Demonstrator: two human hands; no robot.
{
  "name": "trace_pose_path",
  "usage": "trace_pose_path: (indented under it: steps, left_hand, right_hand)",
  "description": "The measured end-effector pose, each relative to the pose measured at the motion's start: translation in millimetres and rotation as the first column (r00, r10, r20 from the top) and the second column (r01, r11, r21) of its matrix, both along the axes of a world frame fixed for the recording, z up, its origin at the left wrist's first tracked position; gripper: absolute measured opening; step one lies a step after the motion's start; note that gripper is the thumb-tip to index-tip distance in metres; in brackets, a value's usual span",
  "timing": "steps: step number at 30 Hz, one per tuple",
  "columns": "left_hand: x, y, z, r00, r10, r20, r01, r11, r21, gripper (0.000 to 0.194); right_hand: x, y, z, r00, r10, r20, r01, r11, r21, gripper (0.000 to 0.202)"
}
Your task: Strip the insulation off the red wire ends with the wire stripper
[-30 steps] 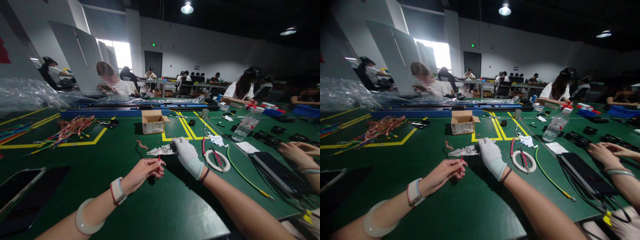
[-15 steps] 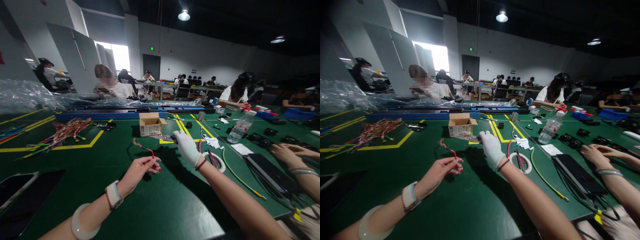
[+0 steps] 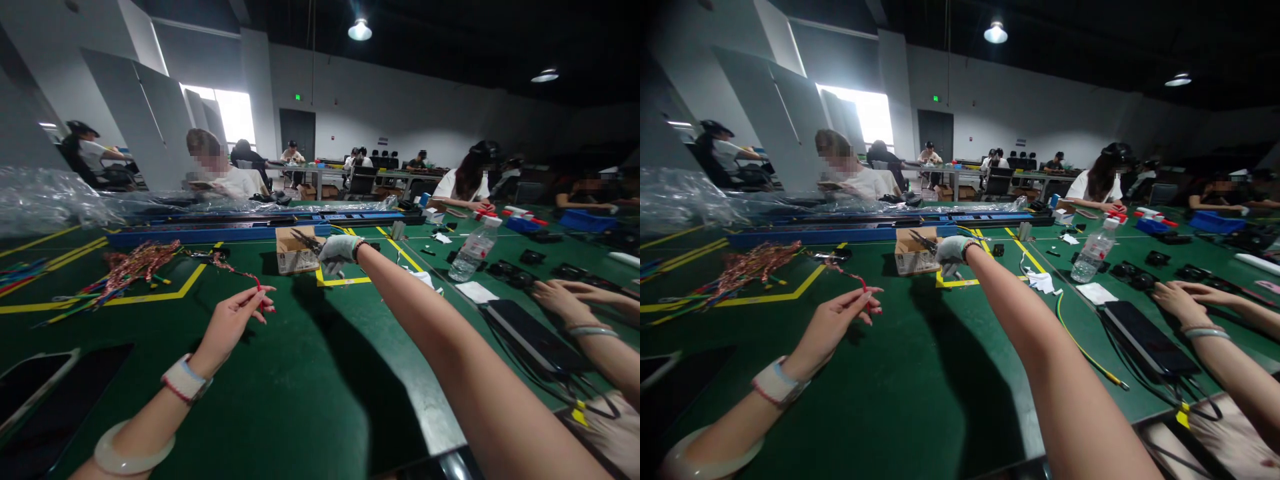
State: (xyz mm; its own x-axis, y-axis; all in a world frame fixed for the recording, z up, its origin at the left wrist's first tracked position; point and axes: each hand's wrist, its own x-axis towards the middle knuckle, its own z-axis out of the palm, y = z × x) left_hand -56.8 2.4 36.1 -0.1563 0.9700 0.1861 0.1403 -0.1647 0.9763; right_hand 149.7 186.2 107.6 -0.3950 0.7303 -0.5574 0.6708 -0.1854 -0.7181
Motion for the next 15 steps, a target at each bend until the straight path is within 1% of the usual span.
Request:
trace_pose_path:
  steps: [4, 7, 10, 12, 13, 14, 15]
  left_hand:
    - [-8.4, -2.7, -2.1, 0.999, 0.046, -0.007, -0.046, 0.999, 0.020, 0.037]
    - [-9.4, -3.3, -1.8, 0.998, 0.057, 0.005, -0.057, 0.998, 0.034, 0.038]
    - [-12.3, -1.1, -3.7, 0.997, 0.074, 0.036, -0.076, 0.996, 0.048, 0.038]
    - [-16.5, 2.0, -6.6, 0.991, 0.095, 0.089, -0.101, 0.993, 0.067, 0.036]
    - [-19.0, 3.7, -8.2, 0.987, 0.103, 0.126, -0.113, 0.991, 0.074, 0.036]
    - [-21.5, 5.3, -9.7, 0.980, 0.111, 0.167, -0.126, 0.989, 0.082, 0.035]
    - [-24.0, 6.8, -10.9, 0.971, 0.114, 0.209, -0.134, 0.987, 0.087, 0.034]
  right_hand:
    - [0.9, -5.5, -7.3, 0.994, 0.028, -0.108, -0.027, 1.000, 0.015, 0.009]
    - [4.0, -18.0, -12.2, 0.985, 0.029, -0.168, -0.017, 0.997, 0.072, 0.009]
    - [15.4, -41.8, -16.0, 0.977, 0.022, -0.211, 0.014, 0.986, 0.169, 0.011]
    - [28.0, -66.3, -20.7, 0.969, 0.047, -0.243, 0.003, 0.979, 0.202, 0.012]
    - [34.7, -81.3, -24.9, 0.940, 0.128, -0.316, -0.076, 0.982, 0.173, 0.016]
    - [41.1, -98.0, -30.7, 0.892, 0.192, -0.410, -0.164, 0.981, 0.103, 0.023]
    - [46.5, -115.8, -38.2, 0.830, 0.205, -0.518, -0.221, 0.975, 0.030, 0.030]
